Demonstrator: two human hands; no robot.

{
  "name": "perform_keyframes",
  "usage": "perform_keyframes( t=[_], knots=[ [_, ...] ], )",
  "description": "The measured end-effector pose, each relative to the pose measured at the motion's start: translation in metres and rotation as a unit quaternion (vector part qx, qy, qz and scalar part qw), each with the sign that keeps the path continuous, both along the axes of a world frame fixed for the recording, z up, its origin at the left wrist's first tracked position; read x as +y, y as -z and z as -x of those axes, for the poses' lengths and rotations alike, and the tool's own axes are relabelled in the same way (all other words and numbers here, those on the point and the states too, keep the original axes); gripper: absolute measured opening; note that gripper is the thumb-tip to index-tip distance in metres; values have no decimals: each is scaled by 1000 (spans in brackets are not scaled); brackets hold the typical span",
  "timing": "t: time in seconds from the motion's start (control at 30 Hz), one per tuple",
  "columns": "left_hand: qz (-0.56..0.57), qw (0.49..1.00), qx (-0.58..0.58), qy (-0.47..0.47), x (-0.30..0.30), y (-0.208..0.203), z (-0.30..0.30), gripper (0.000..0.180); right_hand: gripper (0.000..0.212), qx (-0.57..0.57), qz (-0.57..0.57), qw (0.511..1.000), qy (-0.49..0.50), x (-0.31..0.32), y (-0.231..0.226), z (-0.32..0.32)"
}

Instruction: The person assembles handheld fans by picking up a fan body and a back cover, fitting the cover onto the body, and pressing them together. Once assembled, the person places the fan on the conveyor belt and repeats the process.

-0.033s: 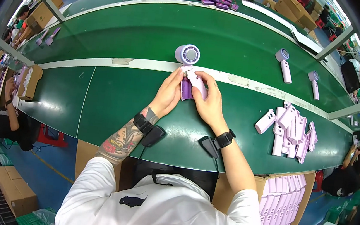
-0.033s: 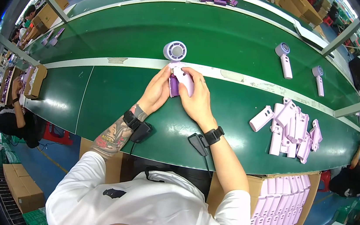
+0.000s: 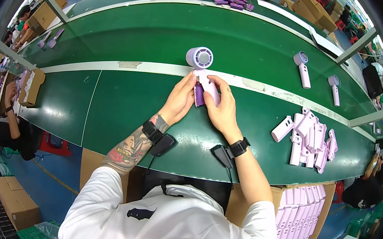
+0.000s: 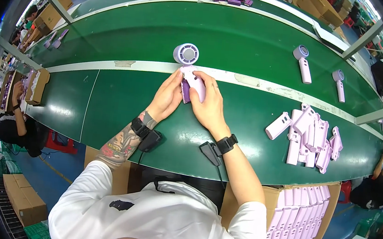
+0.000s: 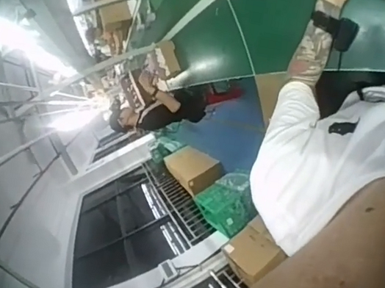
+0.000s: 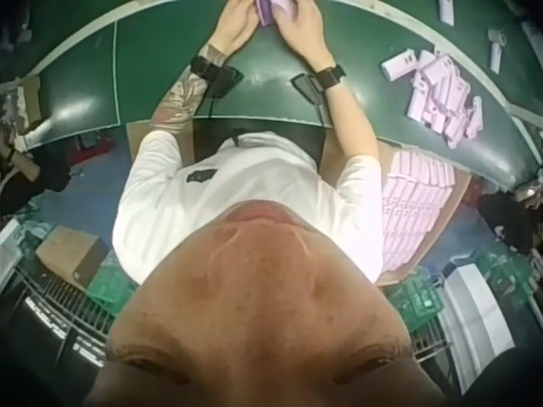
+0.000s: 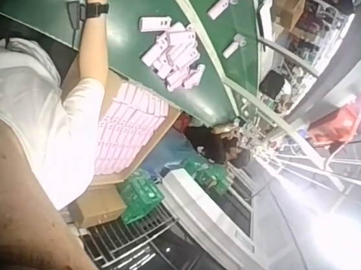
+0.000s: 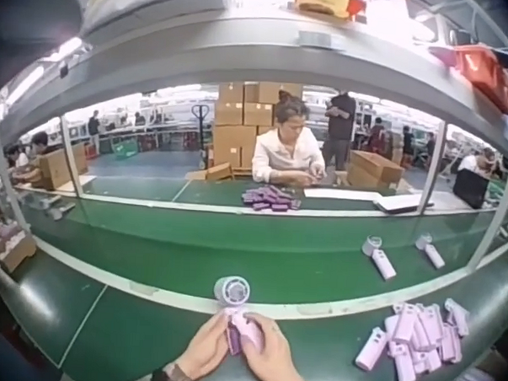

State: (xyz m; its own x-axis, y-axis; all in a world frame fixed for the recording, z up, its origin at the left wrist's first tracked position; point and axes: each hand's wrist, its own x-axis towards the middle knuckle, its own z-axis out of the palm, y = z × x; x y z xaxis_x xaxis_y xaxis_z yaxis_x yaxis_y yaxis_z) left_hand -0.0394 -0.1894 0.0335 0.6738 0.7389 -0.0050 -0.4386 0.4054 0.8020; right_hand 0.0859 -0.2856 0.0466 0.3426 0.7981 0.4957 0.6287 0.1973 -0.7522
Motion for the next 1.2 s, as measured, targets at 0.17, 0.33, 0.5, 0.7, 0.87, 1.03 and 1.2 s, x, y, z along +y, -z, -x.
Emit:
perform_keyframes(
  t=[0.17, 0.33, 0.5, 0.7, 0.87, 1.03, 1.2],
  knots=[
    [-5, 1000, 16, 11, -13, -3, -2, 48, 42, -30, -5, 999, 14, 0, -8, 7],
    [-52, 998, 43, -5, -15, -4, 1, 54, 44, -39, 0, 999, 18, -1, -10, 10],
    [-68, 996, 63, -19, -19, -8, 2, 54, 46, -56, 41, 997, 32, -5, -16, 12],
    [-88, 993, 82, -18, -20, -18, 4, 44, 51, -117, 47, 992, 17, -6, -11, 14],
    [-82, 995, 65, 5, -9, -16, 6, 35, 54, -111, 48, 993, 12, -2, -7, 10],
    [-63, 995, 52, 53, -7, -16, 7, 37, 56, 213, 79, 972, -58, -1, -7, 19],
    [-212, 969, 127, -10, -9, -5, 6, 45, 61, 211, 24, 975, -73, 2, -2, 11]
  ],
)
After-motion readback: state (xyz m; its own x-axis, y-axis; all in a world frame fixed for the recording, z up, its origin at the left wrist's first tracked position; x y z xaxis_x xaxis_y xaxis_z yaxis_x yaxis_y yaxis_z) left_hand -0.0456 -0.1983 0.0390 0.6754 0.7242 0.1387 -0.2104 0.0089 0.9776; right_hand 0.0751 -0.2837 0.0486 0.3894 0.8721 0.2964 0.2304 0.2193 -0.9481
